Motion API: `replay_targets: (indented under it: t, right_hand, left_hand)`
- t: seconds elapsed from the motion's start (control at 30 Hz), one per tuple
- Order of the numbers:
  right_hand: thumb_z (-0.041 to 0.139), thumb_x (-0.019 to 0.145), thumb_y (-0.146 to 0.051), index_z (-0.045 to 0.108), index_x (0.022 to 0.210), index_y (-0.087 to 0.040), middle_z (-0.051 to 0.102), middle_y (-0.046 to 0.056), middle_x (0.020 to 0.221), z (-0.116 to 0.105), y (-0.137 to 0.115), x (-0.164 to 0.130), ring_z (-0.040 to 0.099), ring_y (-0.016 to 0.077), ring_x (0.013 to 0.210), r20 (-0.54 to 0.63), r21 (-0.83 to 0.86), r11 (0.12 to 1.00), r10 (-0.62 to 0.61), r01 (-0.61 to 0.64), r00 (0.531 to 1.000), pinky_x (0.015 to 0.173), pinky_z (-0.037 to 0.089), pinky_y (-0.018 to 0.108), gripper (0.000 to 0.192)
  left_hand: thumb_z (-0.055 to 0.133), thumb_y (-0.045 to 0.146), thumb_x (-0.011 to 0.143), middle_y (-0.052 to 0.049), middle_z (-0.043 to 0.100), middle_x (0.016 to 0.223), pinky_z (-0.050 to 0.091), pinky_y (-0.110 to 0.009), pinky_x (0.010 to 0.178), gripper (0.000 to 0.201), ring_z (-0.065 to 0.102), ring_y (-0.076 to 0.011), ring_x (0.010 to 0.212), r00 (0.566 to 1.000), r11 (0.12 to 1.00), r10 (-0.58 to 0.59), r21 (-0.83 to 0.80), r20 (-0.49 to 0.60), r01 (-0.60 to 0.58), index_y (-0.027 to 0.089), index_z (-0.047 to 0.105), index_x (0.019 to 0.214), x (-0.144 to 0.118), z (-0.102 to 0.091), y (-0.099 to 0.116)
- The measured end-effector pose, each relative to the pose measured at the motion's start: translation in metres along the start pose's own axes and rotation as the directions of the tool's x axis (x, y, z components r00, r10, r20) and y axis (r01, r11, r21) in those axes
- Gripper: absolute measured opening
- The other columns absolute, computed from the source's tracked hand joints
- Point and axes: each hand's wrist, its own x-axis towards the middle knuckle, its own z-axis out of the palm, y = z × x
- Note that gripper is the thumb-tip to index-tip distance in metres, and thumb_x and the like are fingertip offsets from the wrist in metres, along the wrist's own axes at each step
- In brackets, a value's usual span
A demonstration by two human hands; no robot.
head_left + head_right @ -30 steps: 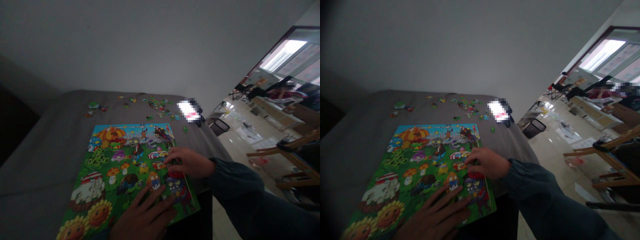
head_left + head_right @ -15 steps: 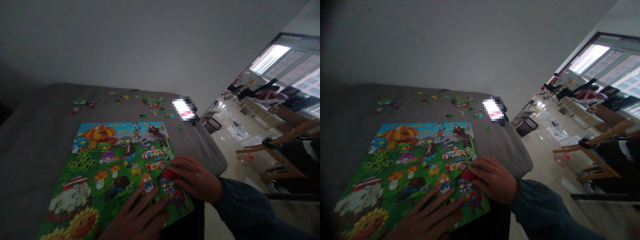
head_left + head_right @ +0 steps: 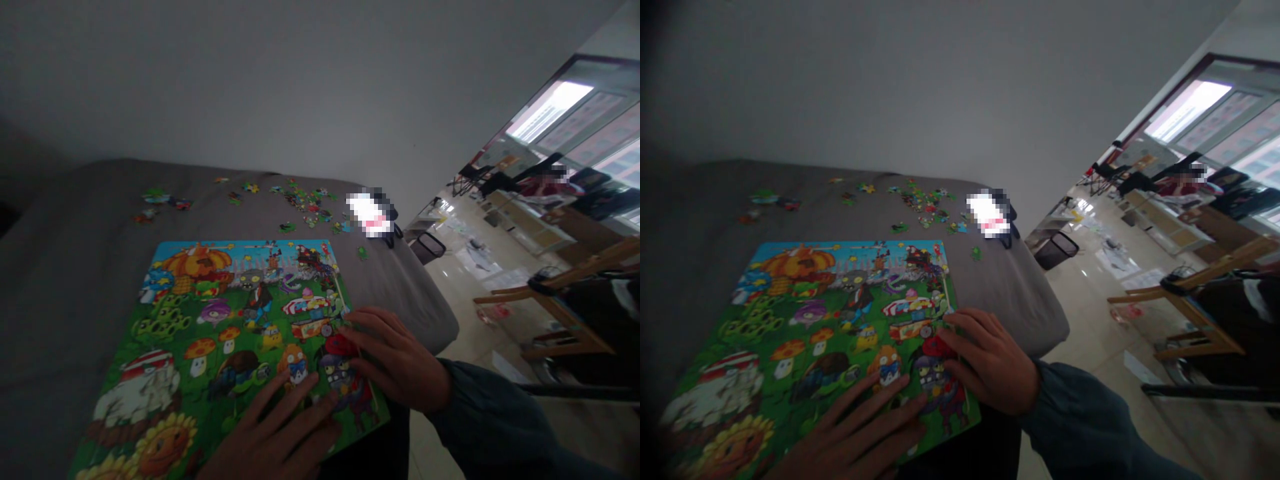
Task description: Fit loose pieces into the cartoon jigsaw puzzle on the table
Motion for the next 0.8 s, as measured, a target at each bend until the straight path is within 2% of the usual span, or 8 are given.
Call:
replay_targets:
  t: [0.1,0.2,0.3,0.53,0.67,0.8]
  right_hand:
    - [0.052,0.095,-0.032,0.049,0.136,-0.014,0.052,0.011,0.139,-0.0003,-0.0024,0.0020,0.042,0.0269,0.131,0.030,-0.037,0.998,-0.047,0.048,0.998,0.102,0.047,0.046,0.045]
    - [0.050,0.096,-0.034,0.050,0.135,-0.012,0.052,0.009,0.141,0.0023,-0.0037,0.0035,0.040,0.0269,0.133,0.064,-0.036,0.996,-0.074,0.077,0.995,0.102,0.047,0.045,0.044]
    - [0.050,0.097,-0.034,0.053,0.131,-0.010,0.054,0.010,0.139,0.0047,-0.0050,0.0039,0.041,0.0260,0.133,0.044,-0.021,0.997,-0.071,0.072,0.996,0.102,0.047,0.043,0.042]
    - [0.051,0.096,-0.036,0.057,0.126,-0.011,0.058,0.010,0.134,0.0016,-0.0088,0.0100,0.052,0.0249,0.122,0.040,-0.012,0.998,-0.059,0.060,0.997,0.099,0.051,0.042,0.040]
    - [0.051,0.096,-0.033,0.057,0.126,-0.009,0.057,0.013,0.135,0.0008,-0.0086,0.0077,0.050,0.0255,0.123,0.016,-0.016,0.998,-0.060,0.060,0.998,0.099,0.051,0.041,0.039]
    - [0.051,0.095,-0.027,0.057,0.126,-0.008,0.061,0.014,0.128,0.0007,-0.0085,0.0012,0.051,0.0262,0.121,-0.032,-0.056,0.997,-0.052,0.050,0.998,0.097,0.052,0.042,0.037]
  left_hand:
    - [0.054,0.028,0.092,0.011,0.062,0.130,0.028,-0.031,0.113,0.024,0.054,-0.0161,0.120,1.000,1.000,0.013,-0.005,-0.009,-0.013,0.031,0.065,0.113,0.0000,0.0006,-0.0003]
    - [0.053,0.034,0.094,0.012,0.064,0.126,0.023,-0.029,0.115,0.020,0.055,-0.0136,0.117,0.999,0.999,-0.025,-0.033,-0.028,0.024,0.032,0.066,0.109,0.0010,-0.0003,0.0001]
    - [0.052,0.035,0.095,0.013,0.066,0.122,0.023,-0.027,0.114,0.019,0.055,-0.0122,0.116,0.997,0.997,-0.058,-0.058,-0.047,0.055,0.032,0.067,0.106,0.0027,-0.0019,0.0006]
    - [0.053,0.033,0.094,0.012,0.067,0.120,0.030,-0.027,0.110,0.018,0.056,-0.0134,0.115,0.999,0.999,-0.031,-0.046,-0.041,0.029,0.031,0.067,0.106,0.0055,-0.0041,-0.0014]
    - [0.054,0.035,0.094,0.012,0.067,0.121,0.030,-0.027,0.110,0.019,0.056,-0.0128,0.115,0.999,0.999,-0.022,-0.039,-0.034,0.021,0.031,0.067,0.106,0.0029,-0.0022,0.0004]
    - [0.052,0.035,0.096,0.013,0.066,0.121,0.024,-0.029,0.114,0.019,0.054,-0.0135,0.117,0.992,0.993,-0.101,-0.074,-0.077,0.096,0.032,0.068,0.103,0.0020,0.0014,0.0036]
